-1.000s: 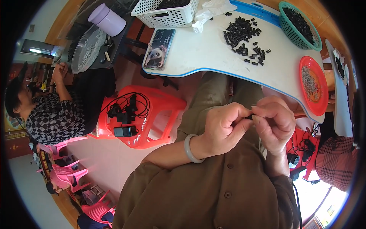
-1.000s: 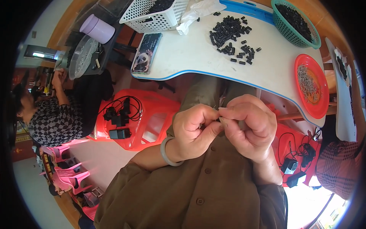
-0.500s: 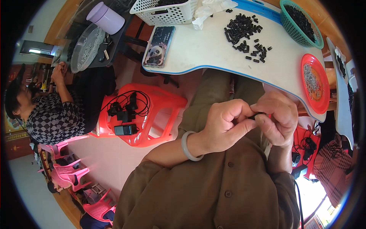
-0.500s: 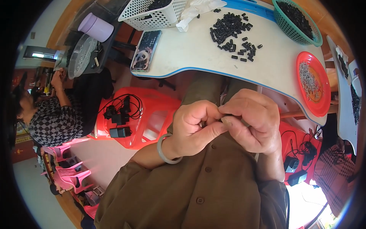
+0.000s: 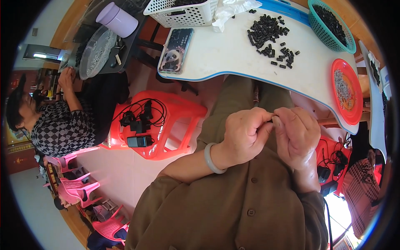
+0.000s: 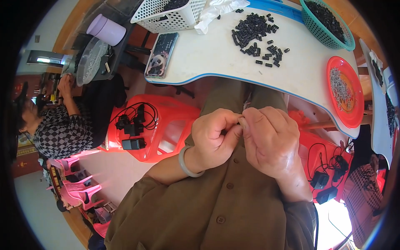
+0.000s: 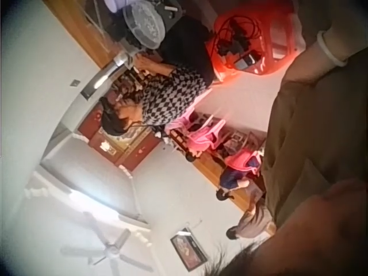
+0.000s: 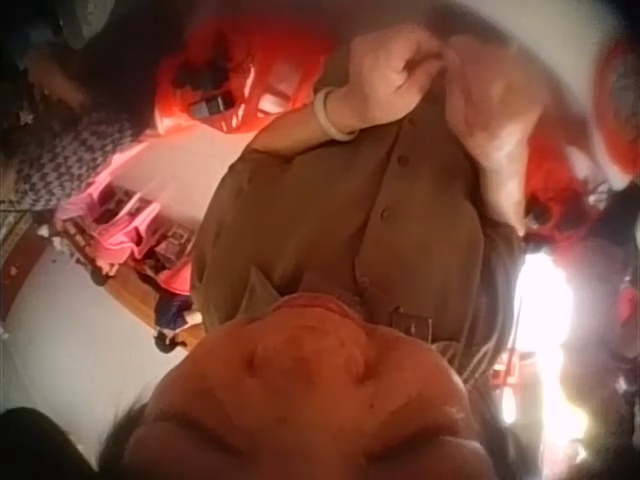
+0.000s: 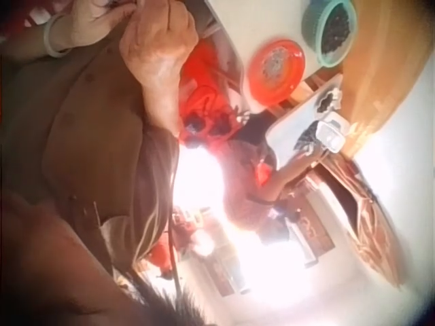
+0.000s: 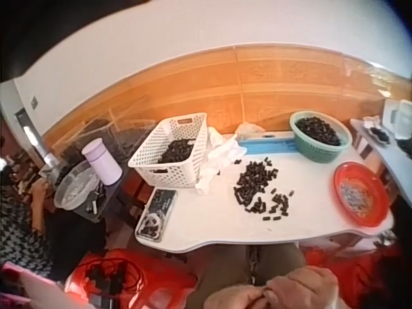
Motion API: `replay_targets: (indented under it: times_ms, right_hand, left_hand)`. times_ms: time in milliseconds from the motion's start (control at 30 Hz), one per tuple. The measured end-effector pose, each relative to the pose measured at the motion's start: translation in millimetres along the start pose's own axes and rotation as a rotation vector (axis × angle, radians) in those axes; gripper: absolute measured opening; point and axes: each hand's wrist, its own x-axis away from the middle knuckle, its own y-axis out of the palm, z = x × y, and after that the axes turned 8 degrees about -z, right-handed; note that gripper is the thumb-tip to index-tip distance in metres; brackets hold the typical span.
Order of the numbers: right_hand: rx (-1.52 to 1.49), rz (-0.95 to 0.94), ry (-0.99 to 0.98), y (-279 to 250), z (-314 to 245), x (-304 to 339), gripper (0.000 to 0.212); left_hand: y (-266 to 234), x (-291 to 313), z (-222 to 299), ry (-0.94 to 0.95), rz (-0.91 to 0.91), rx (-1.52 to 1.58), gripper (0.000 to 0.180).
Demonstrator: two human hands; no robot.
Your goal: The person assembles small metal pins into black plastic housings by hand.
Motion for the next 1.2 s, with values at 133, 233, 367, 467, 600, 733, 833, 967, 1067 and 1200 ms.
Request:
replay_targets:
  times_ms: [133, 233, 367, 467, 600, 733, 833, 967, 1067, 1200]
  right_hand:
    - [-0.146, -0.019, 0.029, -2.3, 2.9, -0.1, 0.016]
    - [-0.415, -0.032, 0.086, -8.2, 5.8, 1.0, 0.014]
    - [-0.67, -0.05, 0.084, -9.5, 16.4, 5.3, 0.018]
    - [-0.805, -0.065, 0.05, -10.3, 17.5, 5.2, 0.022]
    - [-0.895, -0.031, 0.005, -9.5, 14.2, 5.2, 0.023]
    - [-0.985, -0.044, -0.072, -8.9, 14.9, 4.6, 0.024]
    - [-1.009, -0.035, -0.103, -5.9, 17.2, 5.1, 0.023]
    - [-1.007, -0.038, -0.095, -5.2, 18.5, 7.5, 0.021]
    - [-0.987, -0.004, -0.067, -5.7, 17.5, 9.2, 0.021]
    - [-0.819, -0.006, -0.105, -11.3, 16.3, 6.9, 0.019]
  left_hand:
    - [-4.0, -3.1, 3.3, 0.0, -0.016, 0.009, 0.012]
    - [-10.9, -2.3, 5.6, -0.1, -0.143, 0.24, 0.013]
    - [-19.7, -4.7, 16.1, -0.257, -0.253, 0.495, 0.016]
    - [-23.8, -3.3, 20.5, -0.303, -0.326, 0.682, 0.018]
    - [-28.8, -3.9, 30.1, -0.292, -0.374, 0.682, 0.021]
    - [-34.5, -3.0, 34.3, -0.231, -0.421, 0.64, 0.022]
    - [-33.7, -3.1, 33.3, -0.198, -0.439, 0.592, 0.022]
    - [-33.3, -2.9, 36.4, -0.206, -0.449, 0.579, 0.022]
    - [-32.7, -6.2, 41.3, -0.149, -0.398, 0.492, 0.022]
    - [-31.3, -6.4, 43.4, -0.038, -0.331, 0.209, 0.02]
